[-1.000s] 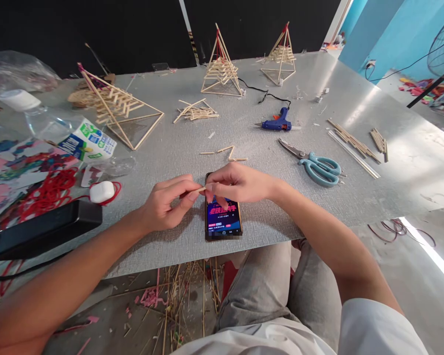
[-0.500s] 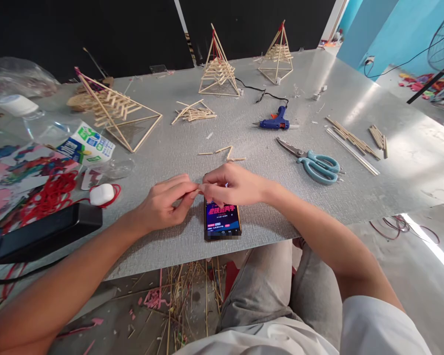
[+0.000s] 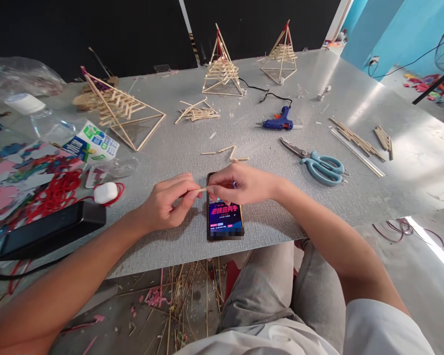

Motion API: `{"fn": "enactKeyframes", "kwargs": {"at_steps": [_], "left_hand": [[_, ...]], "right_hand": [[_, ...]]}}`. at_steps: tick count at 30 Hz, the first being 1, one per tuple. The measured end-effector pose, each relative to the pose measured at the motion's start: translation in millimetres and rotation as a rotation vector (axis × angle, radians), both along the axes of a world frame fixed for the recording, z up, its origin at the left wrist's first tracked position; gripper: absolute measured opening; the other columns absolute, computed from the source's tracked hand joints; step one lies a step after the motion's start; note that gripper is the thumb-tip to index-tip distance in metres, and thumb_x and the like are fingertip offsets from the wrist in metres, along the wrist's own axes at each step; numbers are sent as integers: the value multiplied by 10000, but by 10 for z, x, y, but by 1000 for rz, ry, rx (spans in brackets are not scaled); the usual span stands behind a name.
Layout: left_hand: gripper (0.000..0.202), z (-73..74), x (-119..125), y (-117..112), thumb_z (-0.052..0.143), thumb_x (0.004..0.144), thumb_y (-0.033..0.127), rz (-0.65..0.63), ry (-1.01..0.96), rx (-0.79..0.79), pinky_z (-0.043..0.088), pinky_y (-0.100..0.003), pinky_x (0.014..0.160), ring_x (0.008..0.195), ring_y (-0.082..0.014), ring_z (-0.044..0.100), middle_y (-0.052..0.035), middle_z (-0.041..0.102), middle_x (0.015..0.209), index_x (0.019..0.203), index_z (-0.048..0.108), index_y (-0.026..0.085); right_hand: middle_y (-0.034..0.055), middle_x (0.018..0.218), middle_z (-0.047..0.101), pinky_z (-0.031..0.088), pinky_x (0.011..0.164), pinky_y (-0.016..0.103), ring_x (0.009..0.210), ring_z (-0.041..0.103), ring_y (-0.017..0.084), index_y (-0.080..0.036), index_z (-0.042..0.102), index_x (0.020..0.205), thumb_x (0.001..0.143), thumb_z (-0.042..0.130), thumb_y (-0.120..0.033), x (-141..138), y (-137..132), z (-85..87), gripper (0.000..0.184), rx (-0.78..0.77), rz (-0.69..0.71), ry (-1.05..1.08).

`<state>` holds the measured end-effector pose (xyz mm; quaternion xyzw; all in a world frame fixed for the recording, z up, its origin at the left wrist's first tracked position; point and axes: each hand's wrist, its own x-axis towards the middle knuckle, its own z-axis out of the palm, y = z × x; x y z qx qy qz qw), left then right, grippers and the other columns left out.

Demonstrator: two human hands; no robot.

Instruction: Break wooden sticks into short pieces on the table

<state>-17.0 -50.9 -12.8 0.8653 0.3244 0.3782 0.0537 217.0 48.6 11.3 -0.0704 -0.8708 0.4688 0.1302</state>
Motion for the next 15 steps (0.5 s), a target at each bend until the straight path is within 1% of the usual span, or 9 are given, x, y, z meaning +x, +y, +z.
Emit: {"fn": "enactKeyframes", "kwargs": {"at_steps": [3,8,11,13,15], "left_hand": [[159,-1,9,-5,491,1081,125,3,-5,-6,432,-274,618,675,-137,508,8,554,754,989,597,200],[163,-7,10,-18,484,1087,127,4,-23,-46,424,-265,613,672,-127,511,10,551,763,984,591,195],[163,11,16,-31,486,1090,125,6,-33,-53,412,-258,607,664,-119,501,14,546,766,982,589,191],[162,37,25,-46,492,1092,126,6,-49,-62,400,-253,598,650,-111,486,18,542,765,977,587,190],[168,66,36,-63,494,1095,130,15,-58,-78,388,-250,587,636,-106,471,22,539,758,970,588,190]], "right_hand": [[-43,635,587,324,565,211,566,431,63,-146,659,823,1073,551,-304,-10,-6,-11,314,4,15,10],[-74,625,426,291,567,219,588,343,65,-186,523,733,1063,537,-284,-42,-53,-16,345,30,22,36],[-85,623,327,255,561,230,589,283,67,-214,425,699,1049,543,-277,-61,-82,-14,375,82,1,88],[-85,628,293,244,561,235,587,265,68,-224,378,692,1041,533,-252,-73,-99,-19,382,124,-18,120],[-82,631,292,241,556,237,581,260,67,-226,366,695,1036,528,-238,-87,-117,-34,378,154,-42,146]]}}
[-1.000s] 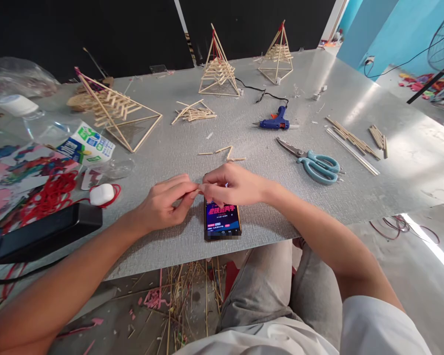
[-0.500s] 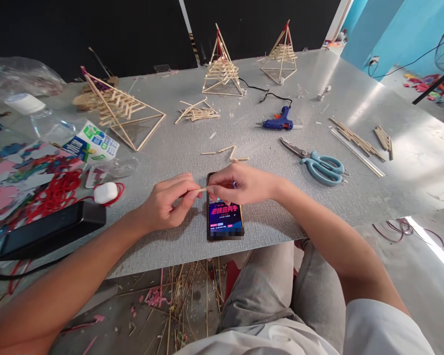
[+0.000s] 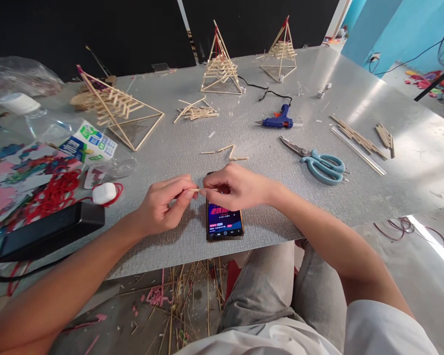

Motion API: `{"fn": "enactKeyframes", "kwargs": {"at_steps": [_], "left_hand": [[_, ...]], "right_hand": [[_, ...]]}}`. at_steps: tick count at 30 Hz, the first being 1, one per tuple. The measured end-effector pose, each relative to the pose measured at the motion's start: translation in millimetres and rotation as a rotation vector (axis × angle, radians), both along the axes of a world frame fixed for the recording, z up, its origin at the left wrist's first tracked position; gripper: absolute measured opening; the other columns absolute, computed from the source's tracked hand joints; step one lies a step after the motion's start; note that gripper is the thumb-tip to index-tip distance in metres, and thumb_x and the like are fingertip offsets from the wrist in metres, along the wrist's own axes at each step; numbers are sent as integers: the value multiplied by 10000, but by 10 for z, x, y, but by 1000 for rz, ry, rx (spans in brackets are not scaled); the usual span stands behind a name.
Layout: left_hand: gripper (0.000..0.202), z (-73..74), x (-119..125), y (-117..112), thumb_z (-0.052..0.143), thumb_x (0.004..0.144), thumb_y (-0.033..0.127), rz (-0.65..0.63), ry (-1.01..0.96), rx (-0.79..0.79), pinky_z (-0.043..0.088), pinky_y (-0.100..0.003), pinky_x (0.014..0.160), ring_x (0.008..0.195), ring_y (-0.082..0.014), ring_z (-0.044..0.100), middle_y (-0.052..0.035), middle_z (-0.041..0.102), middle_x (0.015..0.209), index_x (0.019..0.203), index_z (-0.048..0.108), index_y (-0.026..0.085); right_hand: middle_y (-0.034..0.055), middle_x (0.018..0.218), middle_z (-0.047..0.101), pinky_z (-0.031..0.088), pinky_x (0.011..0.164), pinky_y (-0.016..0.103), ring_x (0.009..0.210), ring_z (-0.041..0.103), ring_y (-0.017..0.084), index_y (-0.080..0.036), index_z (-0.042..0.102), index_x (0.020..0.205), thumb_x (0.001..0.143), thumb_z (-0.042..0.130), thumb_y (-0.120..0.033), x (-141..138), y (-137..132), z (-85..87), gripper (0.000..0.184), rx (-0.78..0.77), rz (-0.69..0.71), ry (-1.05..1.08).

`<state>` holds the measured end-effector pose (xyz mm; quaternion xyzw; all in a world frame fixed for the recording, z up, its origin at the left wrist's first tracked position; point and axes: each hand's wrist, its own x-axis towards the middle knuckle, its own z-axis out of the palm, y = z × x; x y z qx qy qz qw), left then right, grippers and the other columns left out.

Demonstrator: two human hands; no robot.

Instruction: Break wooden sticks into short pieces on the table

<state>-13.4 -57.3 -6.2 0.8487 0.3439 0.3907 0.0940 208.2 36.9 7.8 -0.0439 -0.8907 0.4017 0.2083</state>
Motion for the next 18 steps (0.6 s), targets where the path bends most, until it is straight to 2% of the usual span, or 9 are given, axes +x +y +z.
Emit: {"fn": "enactKeyframes", "kwargs": {"at_steps": [7,11,14,18], "left_hand": [[215,-15,2,-7,483,1112,184,36,-38,-63,398,-246,579,611,-103,484,24,559,726,925,589,196],[277,-38,-21,16,479,1129,246,72,-87,-128,352,-241,528,538,-89,429,44,526,668,878,586,198],[291,-27,-18,13,497,1121,231,69,-104,-134,319,-234,514,516,-77,383,57,502,646,841,571,196],[292,-18,9,-8,499,1124,223,65,-107,-122,320,-232,518,520,-74,379,57,512,653,843,573,193]], "right_hand": [[-86,616,268,219,536,246,565,237,68,-230,335,677,1064,550,-325,-35,-19,-52,453,18,-55,37],[-75,610,385,258,535,230,549,328,68,-210,475,744,1090,493,-336,-2,18,-19,369,-29,-41,-57],[-66,615,434,264,539,230,549,348,69,-190,550,800,1082,475,-291,14,37,-9,310,26,-44,-80],[-77,605,363,242,532,234,542,284,63,-203,468,720,1073,508,-301,-7,19,-37,368,48,-37,-19]]}}
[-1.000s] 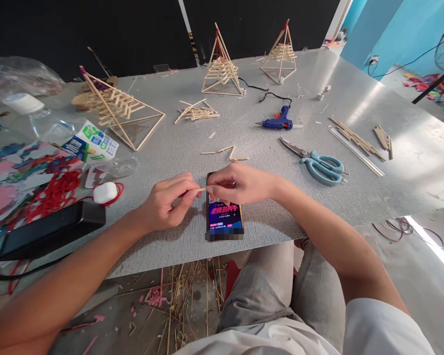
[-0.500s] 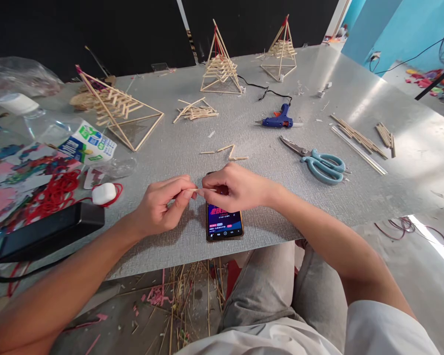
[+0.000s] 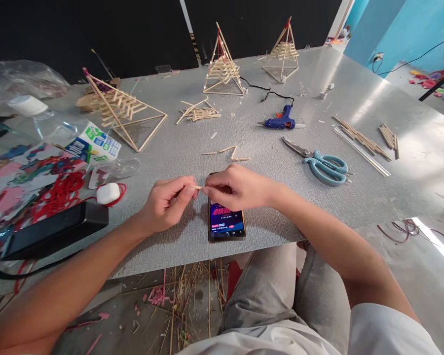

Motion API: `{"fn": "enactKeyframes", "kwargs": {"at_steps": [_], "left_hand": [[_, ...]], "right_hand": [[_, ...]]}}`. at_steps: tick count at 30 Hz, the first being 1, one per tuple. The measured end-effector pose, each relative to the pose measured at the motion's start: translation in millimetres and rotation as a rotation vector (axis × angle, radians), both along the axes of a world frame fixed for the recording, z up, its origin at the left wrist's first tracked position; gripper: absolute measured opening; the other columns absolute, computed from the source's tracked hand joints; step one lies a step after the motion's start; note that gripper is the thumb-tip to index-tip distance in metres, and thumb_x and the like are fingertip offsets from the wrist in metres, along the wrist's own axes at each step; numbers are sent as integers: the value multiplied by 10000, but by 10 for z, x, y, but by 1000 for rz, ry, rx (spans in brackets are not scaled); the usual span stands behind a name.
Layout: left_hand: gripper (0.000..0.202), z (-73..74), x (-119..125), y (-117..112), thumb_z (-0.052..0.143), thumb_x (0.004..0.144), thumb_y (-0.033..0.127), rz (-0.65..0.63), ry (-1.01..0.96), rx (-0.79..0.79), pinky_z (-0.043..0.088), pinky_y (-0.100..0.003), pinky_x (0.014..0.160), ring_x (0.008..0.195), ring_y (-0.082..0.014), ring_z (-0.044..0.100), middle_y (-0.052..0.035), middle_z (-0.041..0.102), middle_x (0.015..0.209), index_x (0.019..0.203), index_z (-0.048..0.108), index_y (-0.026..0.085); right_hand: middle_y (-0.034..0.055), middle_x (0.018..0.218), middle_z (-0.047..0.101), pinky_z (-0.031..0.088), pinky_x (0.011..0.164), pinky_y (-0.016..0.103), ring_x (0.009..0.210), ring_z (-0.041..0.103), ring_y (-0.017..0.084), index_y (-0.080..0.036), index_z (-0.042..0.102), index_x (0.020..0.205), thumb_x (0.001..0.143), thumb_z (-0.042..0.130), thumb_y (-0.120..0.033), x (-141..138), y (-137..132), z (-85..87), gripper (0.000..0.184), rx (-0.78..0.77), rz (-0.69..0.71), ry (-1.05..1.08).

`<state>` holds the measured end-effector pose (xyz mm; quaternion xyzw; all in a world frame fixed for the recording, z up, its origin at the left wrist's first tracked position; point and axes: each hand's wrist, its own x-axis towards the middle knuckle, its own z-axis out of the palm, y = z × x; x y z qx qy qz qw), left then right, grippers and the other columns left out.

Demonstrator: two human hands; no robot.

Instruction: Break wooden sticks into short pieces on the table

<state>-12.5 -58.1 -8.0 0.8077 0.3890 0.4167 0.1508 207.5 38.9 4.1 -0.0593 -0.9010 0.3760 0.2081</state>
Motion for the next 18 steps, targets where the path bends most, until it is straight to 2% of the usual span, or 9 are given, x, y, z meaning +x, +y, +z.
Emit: {"fn": "enactKeyframes", "kwargs": {"at_steps": [3,6,8,14,18], "left_hand": [[292,1,12,-10,480,1142,258,7,22,30,351,-237,528,544,-85,423,37,558,687,883,598,192],[285,8,12,-11,456,1156,270,-3,51,77,390,-238,550,576,-94,468,8,638,755,933,617,193],[277,15,11,-12,443,1161,263,-8,73,89,406,-238,560,586,-96,481,-3,667,790,955,616,194],[247,6,14,-21,440,1158,225,-18,84,119,411,-234,575,614,-98,507,12,619,766,970,597,194],[230,-33,8,-29,451,1153,207,-21,55,92,414,-231,586,630,-94,528,16,619,777,988,611,191]], "right_hand": [[-79,599,355,250,524,228,542,290,63,-211,443,692,1075,528,-348,-15,-30,-15,415,-103,20,12],[-61,601,458,318,532,216,546,384,69,-201,506,714,1092,525,-415,-15,-48,-6,435,-284,53,-31],[-48,608,506,343,534,216,550,420,72,-196,523,718,1094,534,-448,-17,-55,6,453,-351,60,-48],[-80,556,394,252,520,225,546,319,63,-210,459,649,1069,590,-440,-64,-103,6,496,-339,31,17],[-68,568,453,288,513,221,530,368,61,-200,490,659,1063,597,-433,-72,-107,-9,478,-407,20,16]]}}
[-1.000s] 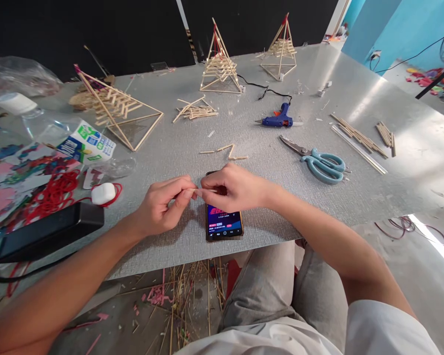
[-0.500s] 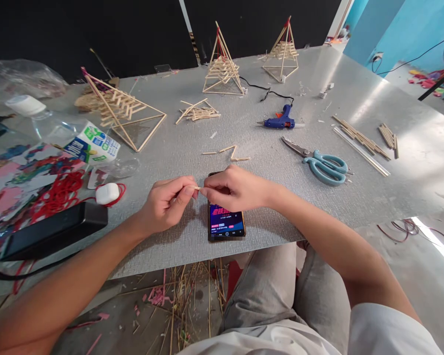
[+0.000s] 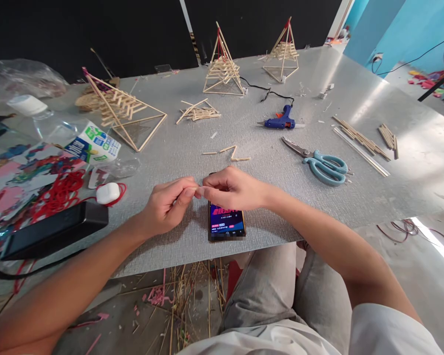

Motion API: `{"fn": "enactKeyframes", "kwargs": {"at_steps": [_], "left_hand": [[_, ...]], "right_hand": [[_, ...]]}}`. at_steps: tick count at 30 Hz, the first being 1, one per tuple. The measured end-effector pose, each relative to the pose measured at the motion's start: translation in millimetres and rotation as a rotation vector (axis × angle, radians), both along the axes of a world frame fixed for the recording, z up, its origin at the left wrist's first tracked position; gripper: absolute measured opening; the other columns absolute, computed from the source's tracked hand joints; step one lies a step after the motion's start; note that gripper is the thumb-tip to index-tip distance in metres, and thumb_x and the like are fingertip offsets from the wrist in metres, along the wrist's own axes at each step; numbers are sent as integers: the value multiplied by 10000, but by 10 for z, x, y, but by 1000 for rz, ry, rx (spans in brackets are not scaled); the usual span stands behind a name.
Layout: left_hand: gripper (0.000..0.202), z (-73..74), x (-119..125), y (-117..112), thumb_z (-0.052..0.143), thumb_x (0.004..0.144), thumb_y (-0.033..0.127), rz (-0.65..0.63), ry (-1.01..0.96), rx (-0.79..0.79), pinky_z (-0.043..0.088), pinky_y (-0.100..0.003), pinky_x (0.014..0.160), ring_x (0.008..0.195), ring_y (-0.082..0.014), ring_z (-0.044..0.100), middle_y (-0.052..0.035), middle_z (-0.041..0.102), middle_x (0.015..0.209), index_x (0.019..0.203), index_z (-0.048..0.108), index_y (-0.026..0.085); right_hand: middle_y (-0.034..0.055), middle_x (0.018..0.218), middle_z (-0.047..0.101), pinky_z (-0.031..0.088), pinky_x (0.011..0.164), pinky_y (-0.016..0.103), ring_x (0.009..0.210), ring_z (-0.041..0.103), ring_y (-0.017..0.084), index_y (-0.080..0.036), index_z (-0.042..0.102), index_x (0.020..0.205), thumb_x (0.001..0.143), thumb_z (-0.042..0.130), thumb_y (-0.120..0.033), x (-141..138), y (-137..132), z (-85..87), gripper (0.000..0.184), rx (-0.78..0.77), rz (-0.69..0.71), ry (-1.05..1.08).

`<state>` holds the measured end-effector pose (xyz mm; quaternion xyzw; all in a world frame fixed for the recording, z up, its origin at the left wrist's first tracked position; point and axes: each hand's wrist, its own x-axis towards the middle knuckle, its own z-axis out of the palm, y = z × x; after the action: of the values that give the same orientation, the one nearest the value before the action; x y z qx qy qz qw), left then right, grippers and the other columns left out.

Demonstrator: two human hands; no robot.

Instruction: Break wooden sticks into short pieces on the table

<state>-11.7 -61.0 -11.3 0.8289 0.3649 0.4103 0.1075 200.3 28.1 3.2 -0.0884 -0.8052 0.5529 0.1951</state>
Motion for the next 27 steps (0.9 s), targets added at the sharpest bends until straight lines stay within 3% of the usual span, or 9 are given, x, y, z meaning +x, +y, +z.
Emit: {"fn": "enactKeyframes", "kwargs": {"at_steps": [6,15,22,27], "left_hand": [[267,-54,-18,3,402,1171,231,-11,-61,-93,462,-260,639,677,-111,574,-25,706,887,1039,631,191],[196,-46,-14,38,402,1161,188,-40,52,82,448,-250,660,727,-125,533,-1,595,848,1052,565,200],[174,-76,-14,54,412,1153,179,-58,97,189,449,-267,674,717,-142,478,15,499,802,1027,528,206],[176,-86,-41,73,397,1155,181,-58,116,224,452,-280,672,723,-150,490,5,530,810,1057,542,200]], "right_hand": [[-38,648,563,420,572,218,574,486,78,-166,590,819,1088,507,-334,41,55,-29,328,-175,104,10],[-57,598,524,385,509,197,527,462,61,-191,527,707,1062,625,-441,21,60,-45,446,-177,91,-4],[-77,580,486,353,487,184,506,420,46,-201,487,677,1032,682,-436,-8,5,-36,468,-244,101,4],[-67,596,512,351,496,180,521,435,49,-181,534,720,1048,642,-379,5,15,-55,398,-347,148,7]]}}
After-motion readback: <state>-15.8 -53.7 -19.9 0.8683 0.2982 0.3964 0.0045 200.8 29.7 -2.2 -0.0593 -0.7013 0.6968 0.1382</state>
